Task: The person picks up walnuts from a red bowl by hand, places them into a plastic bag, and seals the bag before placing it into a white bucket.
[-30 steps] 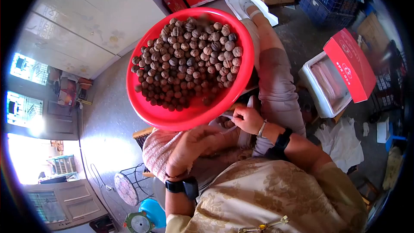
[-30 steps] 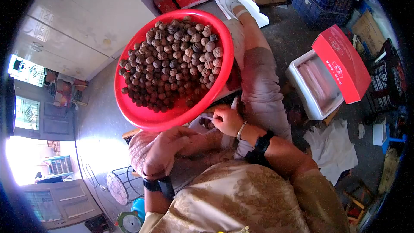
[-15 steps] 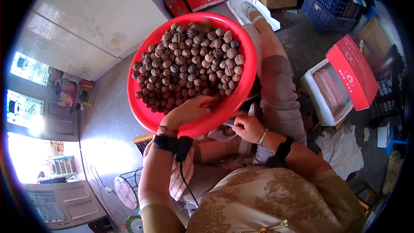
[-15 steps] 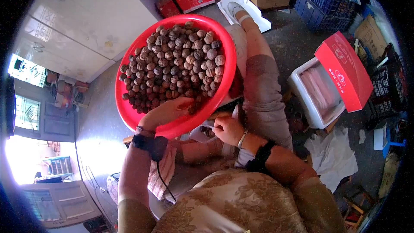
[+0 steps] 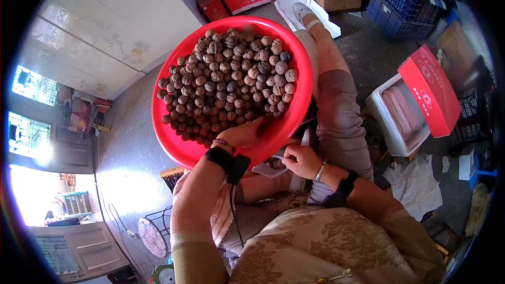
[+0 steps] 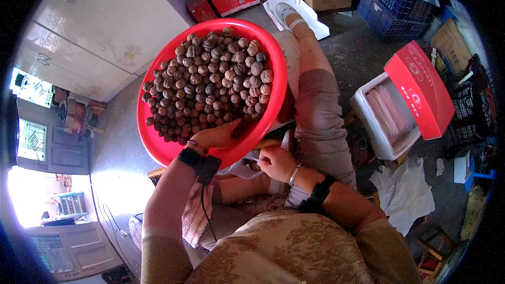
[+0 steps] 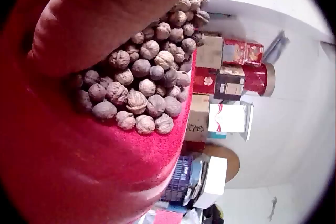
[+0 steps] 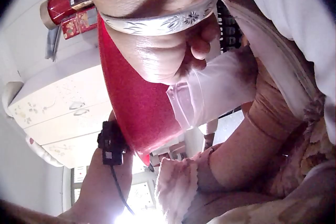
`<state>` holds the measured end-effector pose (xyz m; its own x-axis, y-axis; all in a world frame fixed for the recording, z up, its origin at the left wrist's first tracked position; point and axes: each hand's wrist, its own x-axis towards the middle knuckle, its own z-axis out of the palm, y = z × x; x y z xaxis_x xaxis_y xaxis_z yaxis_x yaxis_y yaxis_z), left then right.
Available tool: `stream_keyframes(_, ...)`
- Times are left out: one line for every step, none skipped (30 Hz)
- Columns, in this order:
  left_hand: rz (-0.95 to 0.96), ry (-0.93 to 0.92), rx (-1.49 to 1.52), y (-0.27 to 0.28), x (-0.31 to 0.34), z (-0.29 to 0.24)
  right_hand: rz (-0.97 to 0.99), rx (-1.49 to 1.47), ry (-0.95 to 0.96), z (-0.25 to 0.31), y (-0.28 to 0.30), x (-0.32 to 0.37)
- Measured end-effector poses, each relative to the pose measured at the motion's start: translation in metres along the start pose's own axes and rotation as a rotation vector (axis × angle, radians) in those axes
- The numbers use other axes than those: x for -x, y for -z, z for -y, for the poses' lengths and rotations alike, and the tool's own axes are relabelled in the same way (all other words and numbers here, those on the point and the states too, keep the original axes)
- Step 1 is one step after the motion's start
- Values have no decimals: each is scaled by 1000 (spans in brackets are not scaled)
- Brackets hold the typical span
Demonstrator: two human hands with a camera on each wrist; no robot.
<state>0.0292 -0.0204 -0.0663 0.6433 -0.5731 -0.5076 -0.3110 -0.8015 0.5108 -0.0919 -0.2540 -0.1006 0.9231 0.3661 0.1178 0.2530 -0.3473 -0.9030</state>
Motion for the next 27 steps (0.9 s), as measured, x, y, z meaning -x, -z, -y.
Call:
stream_keyframes(-27, -31, 40, -1, -2, 2, 0, 0, 0, 1, 0, 0)
stream_keyframes(-55, -63, 79, -2, -3, 4, 4, 9, -2, 1, 1, 0)
stream_keyframes(-55, -64, 79, -1, -4, 3, 8, 18, -5, 1, 1, 0)
stream_keyframes(-29, -13, 122, 2, -5, 2, 7, 19, -4, 0, 0, 0)
stream_keyframes(-3, 39, 165, 3, -5, 1, 12, 14, -15, -3, -1, 1)
stream_keyframes(-3, 38, 165, 2, -6, 3, 18, 10, -25, -3, -2, 1)
stream_keyframes(22, 37, 202, 1, -7, 6, 19, 10, -26, -3, -2, 1)
stream_keyframes(45, 36, 238, 0, -8, 8, 16, 9, -24, -3, -2, 1)
stream_keyframes(45, 37, 238, 0, -6, 7, 13, 8, -22, -3, -2, 1)
stream_keyframes(42, 91, 232, 1, -5, 6, 12, 6, -22, -3, -3, 0)
stream_keyframes(38, 145, 226, 1, -3, 5, 16, 4, -25, -5, -3, 0)
stream_keyframes(38, 144, 224, -2, -4, 8, 20, 1, -28, -5, -3, 0)
stream_keyframes(30, 138, 289, -5, -5, 12, 19, 1, -28, -4, -2, 1)
stream_keyframes(21, 131, 356, -8, -6, 15, 22, -5, -30, -4, -2, 1)
stream_keyframes(20, 131, 355, -8, -7, 15, 25, -10, -31, -3, -1, 0)
stream_keyframes(61, 95, 376, -8, -7, 15, 25, -10, -28, -3, -1, 0)
stream_keyframes(103, 58, 397, -8, -8, 15, 18, -3, -15, -3, -2, 0)
stream_keyframes(101, 57, 396, -6, -6, 10, 10, 5, -2, -3, -1, 0)
stream_keyframes(109, 25, 377, -1, 0, 2, 9, 6, 1, -2, -1, 0)
stream_keyframes(117, -7, 358, 2, 4, -5, 13, -5, -11, -2, 0, 0)
stream_keyframes(112, -7, 356, 4, 6, -8, 17, -17, -21, -1, 0, 0)
stream_keyframes(116, 63, 329, 4, 8, -11, 17, -16, -16, -2, -1, 0)
stream_keyframes(119, 134, 302, 5, 9, -13, 26, -10, -29, -5, -2, 0)
stream_keyframes(114, 134, 300, 5, 7, -11, 33, -4, -42, -5, -2, 0)
stream_keyframes(137, 137, 227, 5, 5, -8, 33, -3, -36, -5, -2, 0)
stream_keyframes(160, 141, 153, 5, 4, -6, 44, 0, -51, -5, -2, 1)
stream_keyframes(156, 140, 150, 8, 6, -10, 54, 2, -67, -5, -1, 1)
